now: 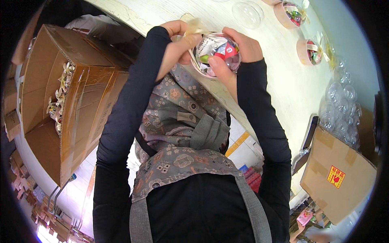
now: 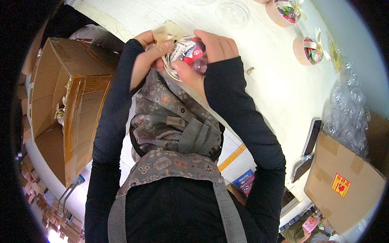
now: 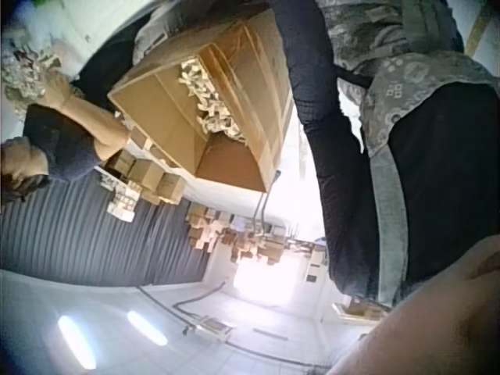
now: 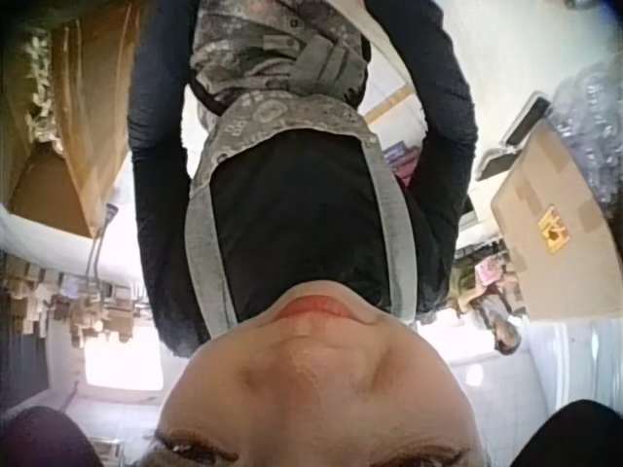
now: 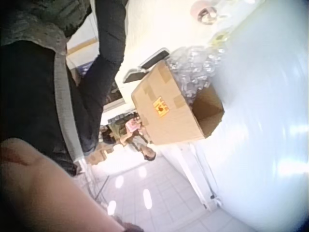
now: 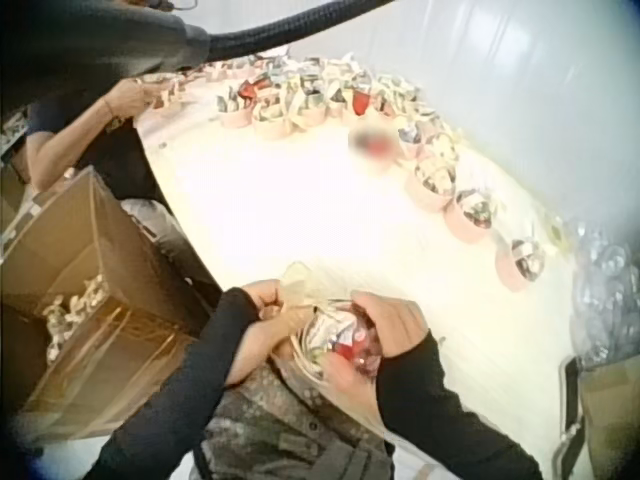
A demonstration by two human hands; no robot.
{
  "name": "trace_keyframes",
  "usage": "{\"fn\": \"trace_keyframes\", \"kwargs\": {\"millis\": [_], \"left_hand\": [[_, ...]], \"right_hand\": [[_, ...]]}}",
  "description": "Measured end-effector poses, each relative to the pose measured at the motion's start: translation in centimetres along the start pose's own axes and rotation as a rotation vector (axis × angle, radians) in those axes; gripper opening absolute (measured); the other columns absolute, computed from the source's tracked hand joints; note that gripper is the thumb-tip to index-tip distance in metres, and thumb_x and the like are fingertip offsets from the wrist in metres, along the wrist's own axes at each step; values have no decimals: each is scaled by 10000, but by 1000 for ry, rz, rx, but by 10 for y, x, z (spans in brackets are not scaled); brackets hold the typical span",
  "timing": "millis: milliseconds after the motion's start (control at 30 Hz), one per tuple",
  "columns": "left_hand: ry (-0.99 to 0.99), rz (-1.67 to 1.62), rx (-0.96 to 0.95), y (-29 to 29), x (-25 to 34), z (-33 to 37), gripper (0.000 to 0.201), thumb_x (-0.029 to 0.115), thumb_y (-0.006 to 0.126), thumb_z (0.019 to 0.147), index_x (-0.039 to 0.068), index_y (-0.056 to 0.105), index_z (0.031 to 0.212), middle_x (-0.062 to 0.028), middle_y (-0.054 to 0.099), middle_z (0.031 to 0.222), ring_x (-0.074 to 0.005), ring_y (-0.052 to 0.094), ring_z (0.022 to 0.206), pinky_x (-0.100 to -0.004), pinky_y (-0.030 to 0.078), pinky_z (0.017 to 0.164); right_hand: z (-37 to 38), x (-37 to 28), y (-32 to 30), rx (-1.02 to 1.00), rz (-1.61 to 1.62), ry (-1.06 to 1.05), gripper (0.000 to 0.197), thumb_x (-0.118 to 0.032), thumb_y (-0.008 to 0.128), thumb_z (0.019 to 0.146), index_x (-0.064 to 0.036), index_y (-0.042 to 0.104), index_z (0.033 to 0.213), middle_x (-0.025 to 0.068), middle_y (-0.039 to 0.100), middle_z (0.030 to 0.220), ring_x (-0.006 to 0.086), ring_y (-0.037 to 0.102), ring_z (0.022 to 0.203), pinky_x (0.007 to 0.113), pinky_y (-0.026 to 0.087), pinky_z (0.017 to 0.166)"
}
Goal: The person fills small pink bowls with assorted wrapped candies, places a clear plastic dome over each bowl, and ties a ribbon around the dome to create a gift basket. The finished baskets are placed on the table.
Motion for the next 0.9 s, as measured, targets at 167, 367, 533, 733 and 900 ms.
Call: {"fn": "trace_keyframes", "kwargs": {"millis": [167,367,533,733,900], "left_hand": [[-190,-296,-94,2,-17,5,271,282,590,871,12,599,857,3,548,593,-48,490,486,-169,416,484],[-191,-241,-148,-3,-14,3,329,311,601,863,-3,599,962,-37,606,747,-61,560,656,-177,445,595],[-49,-342,-15,12,-4,-4,391,290,643,831,1,590,1089,-74,627,958,-121,570,825,-234,453,754],[158,-142,-13,11,14,-10,380,199,702,786,31,583,1106,-66,626,940,-111,569,826,-227,454,740],[141,-22,-74,-5,3,-16,371,161,700,787,61,537,1105,-85,623,929,-120,580,823,-225,464,726]], "right_hand": [[6,-6,-4,-28,-10,37,536,-201,697,727,-16,484,1183,168,545,1096,284,527,1018,347,421,883],[1,-1,3,-165,68,91,622,-206,730,674,-22,457,1202,176,544,1098,302,558,1001,343,451,859],[2,-6,2,-69,79,-19,619,-184,727,666,-21,457,1198,181,542,1116,305,564,1000,343,460,851],[7,-6,2,-101,-45,31,588,-362,732,667,5,516,1071,153,595,949,283,607,824,362,492,730],[9,-9,1,11,-79,-19,575,-424,734,669,-4,546,1013,137,607,849,257,621,716,366,487,695]]}}
Point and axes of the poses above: each hand's wrist, its own z-axis towards the middle knuckle, its own y-axis out of the palm, x = y × z, the point moved 4 cm from there along z, towards the middle knuckle
